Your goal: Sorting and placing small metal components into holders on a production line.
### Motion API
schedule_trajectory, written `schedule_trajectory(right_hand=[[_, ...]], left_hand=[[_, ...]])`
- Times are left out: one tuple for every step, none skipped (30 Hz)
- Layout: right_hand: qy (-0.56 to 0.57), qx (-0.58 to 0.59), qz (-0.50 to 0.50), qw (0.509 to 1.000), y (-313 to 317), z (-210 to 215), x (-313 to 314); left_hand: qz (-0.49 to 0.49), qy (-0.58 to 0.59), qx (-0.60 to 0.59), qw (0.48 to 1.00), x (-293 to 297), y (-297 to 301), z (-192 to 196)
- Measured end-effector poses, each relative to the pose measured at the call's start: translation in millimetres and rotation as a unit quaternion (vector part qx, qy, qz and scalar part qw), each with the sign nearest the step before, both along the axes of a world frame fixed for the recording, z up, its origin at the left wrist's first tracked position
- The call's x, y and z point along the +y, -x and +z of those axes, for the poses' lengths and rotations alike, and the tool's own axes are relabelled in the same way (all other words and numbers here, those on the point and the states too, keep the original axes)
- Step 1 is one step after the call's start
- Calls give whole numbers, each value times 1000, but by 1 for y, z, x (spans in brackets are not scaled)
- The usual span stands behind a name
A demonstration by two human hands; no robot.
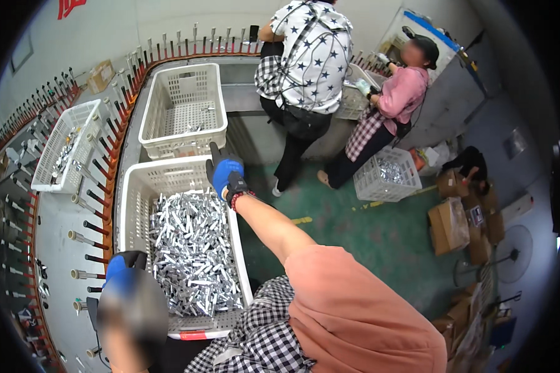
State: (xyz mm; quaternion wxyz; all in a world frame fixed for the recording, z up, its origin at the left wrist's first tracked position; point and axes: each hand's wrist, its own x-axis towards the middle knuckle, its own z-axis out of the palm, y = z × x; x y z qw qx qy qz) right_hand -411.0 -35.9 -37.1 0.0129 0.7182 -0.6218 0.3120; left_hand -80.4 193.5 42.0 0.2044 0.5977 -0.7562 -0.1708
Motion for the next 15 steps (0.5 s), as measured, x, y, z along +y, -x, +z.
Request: schedule_trajectory(right_hand=[[-4,3,-13,1000,5,-6,2],[1,-1,-13,1000,6,-8,4],[4,-10,-16,1000,3,-12,9],[5,-18,-21,1000,3,-19,12],[-27,1,-29,999,-1,-25,15],[-28,-3,-22,999,-2,-29,11],[-16,97,-82,992,18,-44,-2],[-10,196,-129,972,25,-56,-10],[4,280,-65,958,16,-59,-7],[-175,213,-23,961,37,-62,-26],[-74,239,72,965,7,-64,-4],[-67,273,65,958,27,-70,-15],[-76,322,106,938,28,-67,-14],[-71,321,167,930,23,-59,-4],[-44,283,117,951,76,-79,-32]], left_hand=[[49,-58,74,994,-3,0,-8],[74,-88,119,986,-4,-8,-13],[87,-85,199,972,-6,-17,-17],[98,-83,279,952,-8,-21,-21],[109,-99,295,944,-4,-24,-1],[98,-62,393,912,-6,-38,-11],[89,-52,409,907,-18,-39,-9],[92,-44,424,900,-26,-39,-6],[101,-13,387,916,-12,-53,-2],[93,14,353,931,-19,-52,4],[135,-17,366,921,19,-90,12],[162,-20,499,851,15,-79,18],[200,-12,538,819,23,-92,29],[214,0,560,800,32,-105,39],[210,-23,605,768,0,-95,46]])
